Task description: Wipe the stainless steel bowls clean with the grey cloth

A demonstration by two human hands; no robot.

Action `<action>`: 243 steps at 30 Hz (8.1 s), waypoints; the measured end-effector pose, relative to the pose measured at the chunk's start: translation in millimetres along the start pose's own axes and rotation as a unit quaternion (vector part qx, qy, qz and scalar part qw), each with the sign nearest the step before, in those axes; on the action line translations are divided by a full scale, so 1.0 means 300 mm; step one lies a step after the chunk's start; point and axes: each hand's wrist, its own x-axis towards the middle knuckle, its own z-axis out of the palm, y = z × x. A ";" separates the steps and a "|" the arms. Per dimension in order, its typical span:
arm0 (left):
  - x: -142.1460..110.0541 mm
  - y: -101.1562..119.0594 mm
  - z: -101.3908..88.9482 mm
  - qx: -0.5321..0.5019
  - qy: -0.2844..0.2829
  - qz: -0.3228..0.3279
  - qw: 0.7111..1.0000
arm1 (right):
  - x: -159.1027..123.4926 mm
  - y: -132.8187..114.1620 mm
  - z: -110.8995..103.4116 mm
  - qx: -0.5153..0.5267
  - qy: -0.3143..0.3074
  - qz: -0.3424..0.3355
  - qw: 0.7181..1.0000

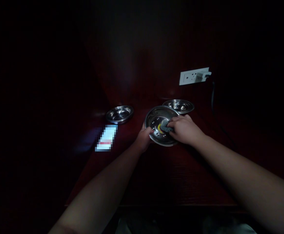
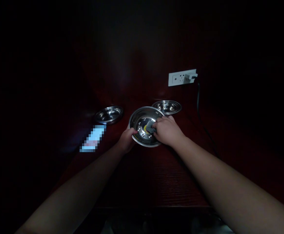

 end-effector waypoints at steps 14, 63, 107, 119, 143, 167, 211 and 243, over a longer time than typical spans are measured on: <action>0.019 -0.028 -0.001 0.007 -0.073 0.098 0.993 | -0.022 -0.095 -0.018 0.277 -0.074 -0.113 0.951; -0.026 -0.010 0.036 0.067 -0.116 0.126 0.983 | 0.003 0.004 0.004 0.007 -0.002 0.044 0.999; -0.037 -0.019 0.042 0.160 -0.114 0.211 0.958 | -0.005 -0.066 0.028 0.283 0.003 -0.107 0.953; -0.051 -0.014 0.052 0.154 -0.140 0.191 0.959 | 0.003 -0.073 0.019 0.269 0.049 -0.080 0.959; -0.053 -0.013 0.050 0.183 -0.146 0.161 0.959 | 0.007 -0.072 0.007 0.270 0.084 -0.061 0.957; -0.056 -0.013 0.049 0.174 -0.170 0.149 0.958 | 0.012 -0.040 -0.002 0.154 0.153 0.025 0.976; -0.098 0.017 0.069 0.190 -0.195 0.173 0.947 | -0.004 -0.110 -0.042 0.328 0.171 -0.068 0.927; -0.044 -0.018 0.043 0.082 -0.168 0.188 0.964 | 0.010 0.038 0.007 0.080 -0.003 0.067 0.995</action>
